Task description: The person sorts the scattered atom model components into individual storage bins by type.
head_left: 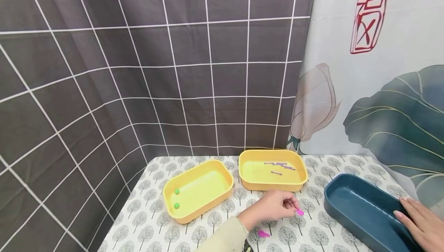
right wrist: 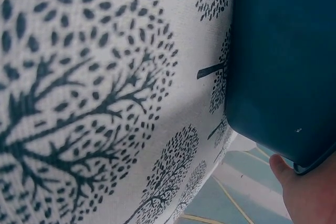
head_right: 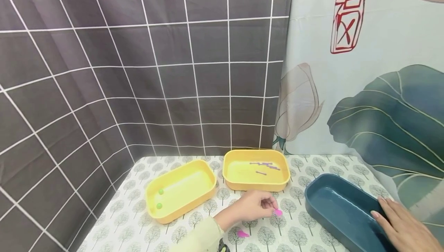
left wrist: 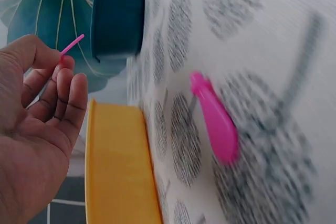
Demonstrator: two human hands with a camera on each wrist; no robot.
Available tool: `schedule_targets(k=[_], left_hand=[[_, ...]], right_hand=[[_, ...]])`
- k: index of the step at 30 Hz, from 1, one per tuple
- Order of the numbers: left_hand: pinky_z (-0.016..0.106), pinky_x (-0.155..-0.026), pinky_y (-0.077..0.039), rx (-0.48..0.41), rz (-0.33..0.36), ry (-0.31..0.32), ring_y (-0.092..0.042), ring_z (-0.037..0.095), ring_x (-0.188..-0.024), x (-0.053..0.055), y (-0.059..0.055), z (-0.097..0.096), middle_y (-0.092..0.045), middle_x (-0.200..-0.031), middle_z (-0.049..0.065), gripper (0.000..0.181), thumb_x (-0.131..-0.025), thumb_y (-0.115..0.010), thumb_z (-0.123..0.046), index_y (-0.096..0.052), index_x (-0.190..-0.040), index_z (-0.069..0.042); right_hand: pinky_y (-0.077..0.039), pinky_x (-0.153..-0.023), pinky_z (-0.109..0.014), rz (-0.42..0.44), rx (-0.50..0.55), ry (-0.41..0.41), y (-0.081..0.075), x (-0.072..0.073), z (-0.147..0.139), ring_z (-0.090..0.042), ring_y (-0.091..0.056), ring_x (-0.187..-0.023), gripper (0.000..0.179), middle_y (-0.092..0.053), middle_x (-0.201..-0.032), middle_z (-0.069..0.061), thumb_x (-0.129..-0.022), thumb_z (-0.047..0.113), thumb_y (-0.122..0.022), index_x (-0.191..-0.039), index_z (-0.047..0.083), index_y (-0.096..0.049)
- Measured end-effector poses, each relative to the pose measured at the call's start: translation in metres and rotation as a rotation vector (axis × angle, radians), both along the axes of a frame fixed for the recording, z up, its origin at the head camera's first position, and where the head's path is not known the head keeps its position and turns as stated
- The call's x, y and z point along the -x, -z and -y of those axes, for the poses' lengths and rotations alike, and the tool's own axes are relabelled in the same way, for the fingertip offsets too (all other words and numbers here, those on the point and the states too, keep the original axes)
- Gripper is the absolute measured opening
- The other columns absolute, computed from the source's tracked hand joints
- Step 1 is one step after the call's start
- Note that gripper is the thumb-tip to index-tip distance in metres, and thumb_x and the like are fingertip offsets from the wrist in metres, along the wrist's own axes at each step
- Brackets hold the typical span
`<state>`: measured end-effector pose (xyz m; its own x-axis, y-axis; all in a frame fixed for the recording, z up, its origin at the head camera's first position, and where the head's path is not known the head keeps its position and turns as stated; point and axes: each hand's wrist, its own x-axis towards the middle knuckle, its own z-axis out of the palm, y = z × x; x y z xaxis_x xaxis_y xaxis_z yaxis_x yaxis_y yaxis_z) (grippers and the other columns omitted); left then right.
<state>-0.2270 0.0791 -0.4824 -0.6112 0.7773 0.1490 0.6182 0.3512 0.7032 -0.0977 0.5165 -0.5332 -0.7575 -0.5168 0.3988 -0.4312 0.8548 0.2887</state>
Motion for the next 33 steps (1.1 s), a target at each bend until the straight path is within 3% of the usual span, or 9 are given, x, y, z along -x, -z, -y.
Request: schedule_targets(k=[1,5,8,15,22,29,33], left_hand=[[0.005,-0.069,-0.048,-0.006,0.008,-0.005,-0.052,-0.013,-0.072,-0.001,-0.001,-0.004,-0.064,-0.08,-0.016,0.013,-0.083,-0.073,-0.007,-0.072,-0.091,-0.016],[0.004,-0.069,-0.049,-0.048,0.039,-0.021,-0.052,-0.014,-0.071,-0.004,-0.004,-0.023,-0.059,-0.077,-0.021,0.013,-0.082,-0.073,-0.006,-0.073,-0.091,-0.015],[0.004,-0.069,-0.049,-0.067,0.042,-0.024,-0.052,-0.014,-0.07,-0.005,-0.005,-0.037,-0.06,-0.076,-0.021,0.009,-0.085,-0.073,-0.008,-0.074,-0.091,-0.014],[0.002,-0.066,-0.046,-0.023,-0.007,-0.039,-0.05,-0.016,-0.067,-0.009,-0.012,-0.067,-0.058,-0.074,-0.024,0.006,-0.089,-0.074,-0.014,-0.075,-0.092,-0.019],[0.007,-0.064,-0.048,-0.05,0.068,-0.085,-0.053,-0.012,-0.066,-0.011,-0.018,-0.096,-0.059,-0.073,-0.026,0.009,-0.088,-0.075,-0.016,-0.075,-0.093,-0.023],[0.008,-0.062,-0.047,-0.1,0.11,-0.141,-0.052,-0.01,-0.064,-0.012,-0.016,-0.121,-0.057,-0.072,-0.025,0.006,-0.088,-0.075,-0.018,-0.075,-0.09,-0.024],[0.007,-0.064,-0.045,-0.11,0.087,-0.155,-0.052,-0.01,-0.067,-0.008,-0.018,-0.133,-0.057,-0.073,-0.025,0.006,-0.088,-0.075,-0.019,-0.074,-0.088,-0.025]], right_hand=[[0.016,-0.122,-0.028,-0.071,-0.062,-0.053,-0.002,-0.002,-0.002,-0.023,0.017,-0.155,0.095,0.014,-0.17,-0.009,-0.095,0.068,-0.043,-0.164,0.016,-0.006],[0.017,-0.122,-0.03,-0.045,-0.048,-0.048,-0.008,-0.009,0.002,-0.025,0.017,-0.155,0.125,0.012,-0.17,-0.014,-0.073,0.08,-0.064,-0.164,0.014,-0.007],[0.016,-0.123,-0.031,-0.049,-0.026,-0.078,-0.011,-0.01,0.004,-0.026,0.015,-0.155,0.133,0.009,-0.17,-0.016,-0.067,0.083,-0.067,-0.163,0.01,-0.011],[0.012,-0.123,-0.03,-0.066,0.005,-0.144,-0.014,-0.011,0.005,-0.026,0.011,-0.156,0.132,0.003,-0.169,-0.019,-0.066,0.086,-0.065,-0.16,0.003,-0.022],[0.008,-0.125,-0.03,-0.097,0.025,-0.174,-0.01,-0.01,0.004,-0.025,0.007,-0.156,0.121,0.001,-0.17,-0.016,-0.075,0.082,-0.06,-0.157,-0.001,-0.027],[0.011,-0.124,-0.029,-0.067,0.012,-0.099,-0.012,-0.016,0.01,-0.022,0.01,-0.156,0.128,0.004,-0.17,-0.013,-0.069,0.083,-0.065,-0.159,0.002,-0.024],[0.009,-0.124,-0.03,-0.055,0.012,-0.085,-0.014,-0.017,0.01,-0.023,0.008,-0.157,0.121,-0.001,-0.17,-0.015,-0.071,0.077,-0.068,-0.156,0.0,-0.03]])
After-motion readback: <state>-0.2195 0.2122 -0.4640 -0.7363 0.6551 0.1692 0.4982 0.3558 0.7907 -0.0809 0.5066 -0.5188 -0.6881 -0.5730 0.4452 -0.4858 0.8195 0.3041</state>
